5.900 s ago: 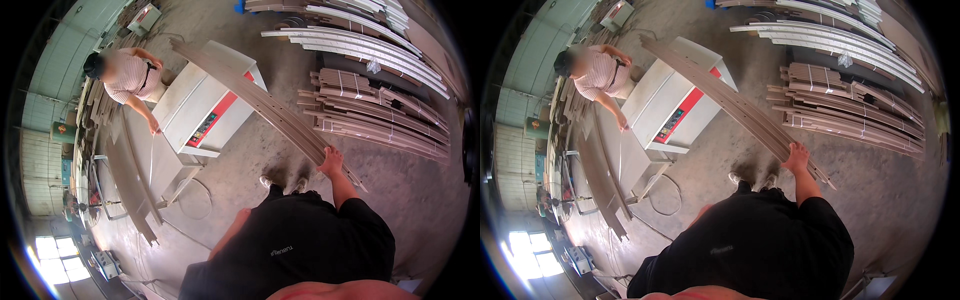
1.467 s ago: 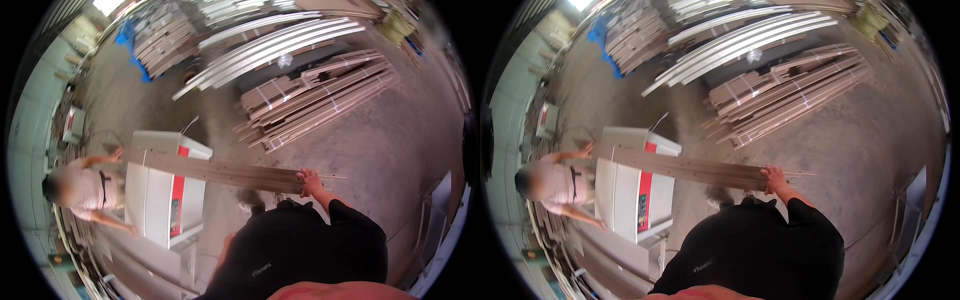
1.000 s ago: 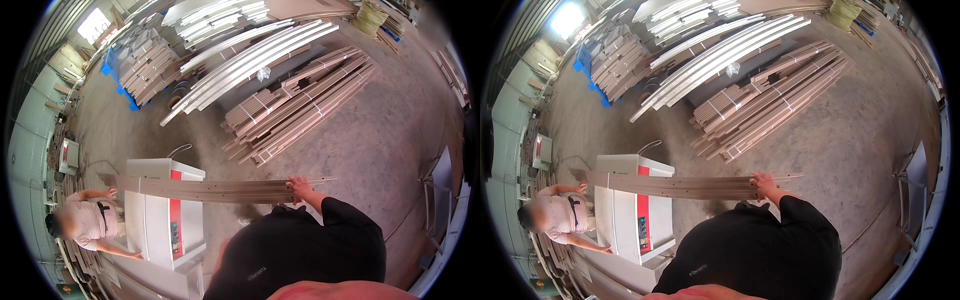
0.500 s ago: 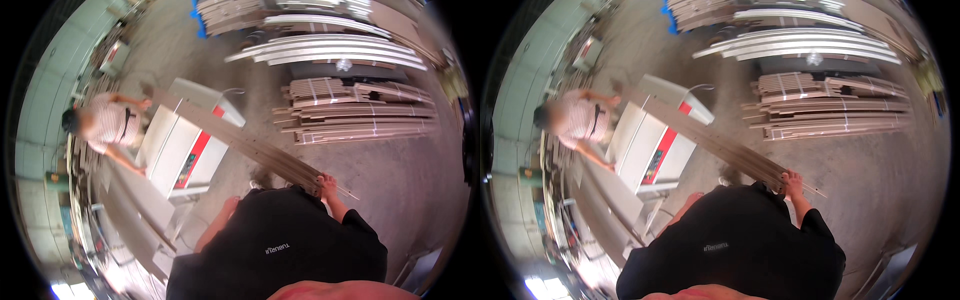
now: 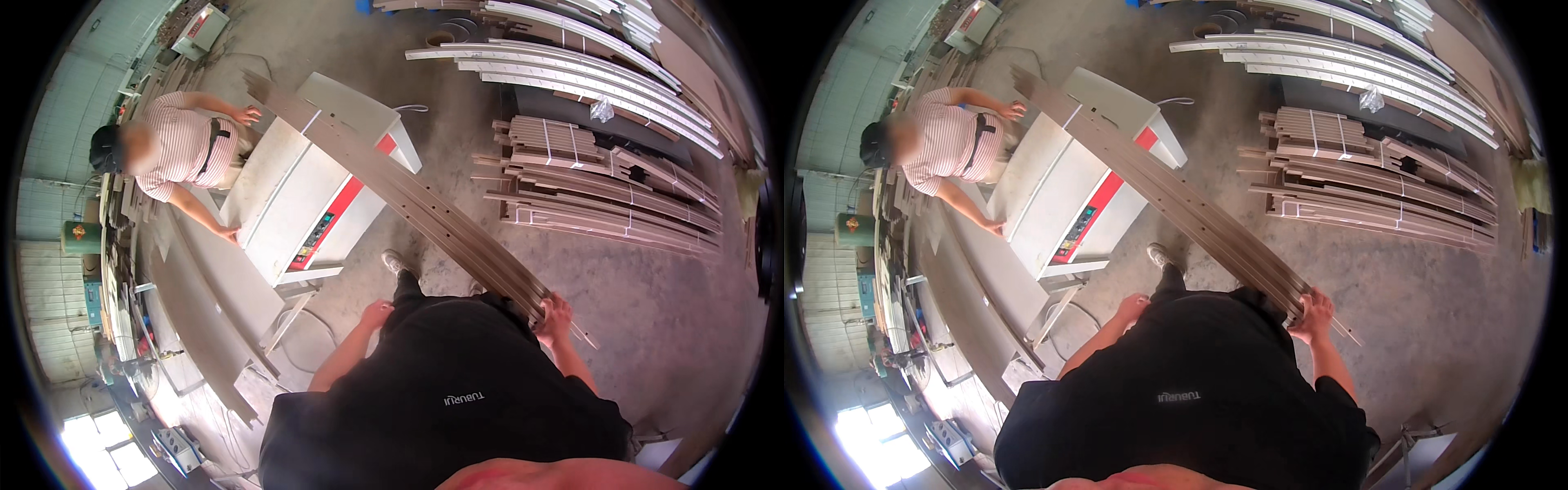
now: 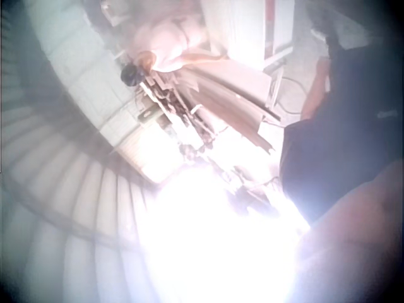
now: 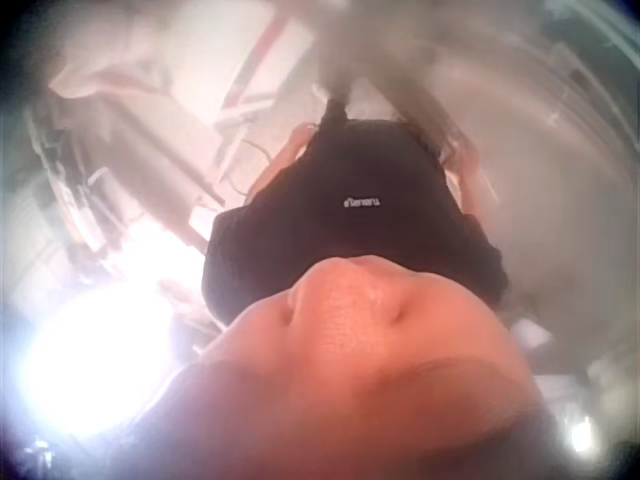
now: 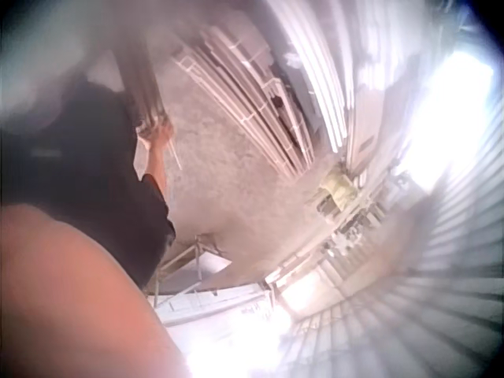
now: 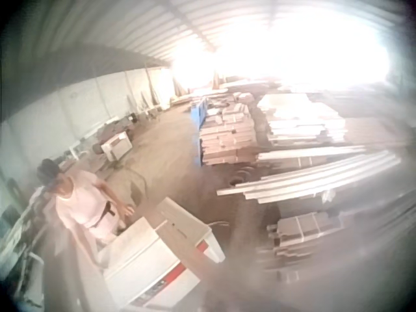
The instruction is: The person repeatedly picks up long wooden planks from a stack on the floor, carries them to a white machine, and places them down. This process is repeated multiple times with different planks in a workshop setting.
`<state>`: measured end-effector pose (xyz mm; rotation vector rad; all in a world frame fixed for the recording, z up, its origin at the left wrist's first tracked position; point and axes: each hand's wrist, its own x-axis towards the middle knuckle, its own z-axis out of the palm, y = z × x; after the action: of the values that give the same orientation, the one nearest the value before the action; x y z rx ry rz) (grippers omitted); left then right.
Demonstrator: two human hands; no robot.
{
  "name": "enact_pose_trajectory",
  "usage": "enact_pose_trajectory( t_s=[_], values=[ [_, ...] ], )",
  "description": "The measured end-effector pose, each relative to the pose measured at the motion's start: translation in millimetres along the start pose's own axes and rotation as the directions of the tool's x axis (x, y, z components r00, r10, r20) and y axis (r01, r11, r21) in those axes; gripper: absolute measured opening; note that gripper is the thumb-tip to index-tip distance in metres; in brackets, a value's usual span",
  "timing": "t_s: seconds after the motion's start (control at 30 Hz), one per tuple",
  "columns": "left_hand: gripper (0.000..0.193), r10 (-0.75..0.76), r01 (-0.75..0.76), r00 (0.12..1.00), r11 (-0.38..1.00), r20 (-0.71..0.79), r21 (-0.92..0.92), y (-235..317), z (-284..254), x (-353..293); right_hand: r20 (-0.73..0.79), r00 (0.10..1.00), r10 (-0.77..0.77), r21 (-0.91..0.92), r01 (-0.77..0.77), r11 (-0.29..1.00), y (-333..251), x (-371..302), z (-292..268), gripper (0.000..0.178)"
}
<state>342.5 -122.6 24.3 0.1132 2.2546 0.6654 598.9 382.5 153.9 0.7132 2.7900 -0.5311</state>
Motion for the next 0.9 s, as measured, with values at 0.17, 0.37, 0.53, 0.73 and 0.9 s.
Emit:
enact_pose_trajectory(
  t_s=[0.17,0.37,0.53,0.73,0.9],
  values=[
    [0.042,-0.071,0.070,0.997,0.997,-0.020,-0.037,-36,-37,43,0.033,0.999,0.026,-0.074,-0.024,0.997,-69,22,-13,0.083],
    [0.042,-0.150,0.142,0.989,0.956,-0.014,-0.258,-57,-129,86,-0.033,0.999,0.018,-0.067,-0.020,0.998,-174,128,45,0.096],
    [0.040,-0.120,0.119,0.993,0.949,0.015,-0.293,-102,-196,96,-0.094,0.994,-0.063,-0.056,0.058,0.997,-280,269,78,0.102],
    [0.036,-0.225,0.231,0.972,0.892,0.060,-0.388,-175,-238,93,-0.212,0.964,-0.163,-0.021,0.163,0.986,-394,385,95,0.092],
    [0.032,-0.340,0.337,0.936,0.785,0.094,-0.519,-211,-237,62,-0.179,0.973,-0.148,0.033,0.157,0.987,-465,436,91,0.086]
  ],
)
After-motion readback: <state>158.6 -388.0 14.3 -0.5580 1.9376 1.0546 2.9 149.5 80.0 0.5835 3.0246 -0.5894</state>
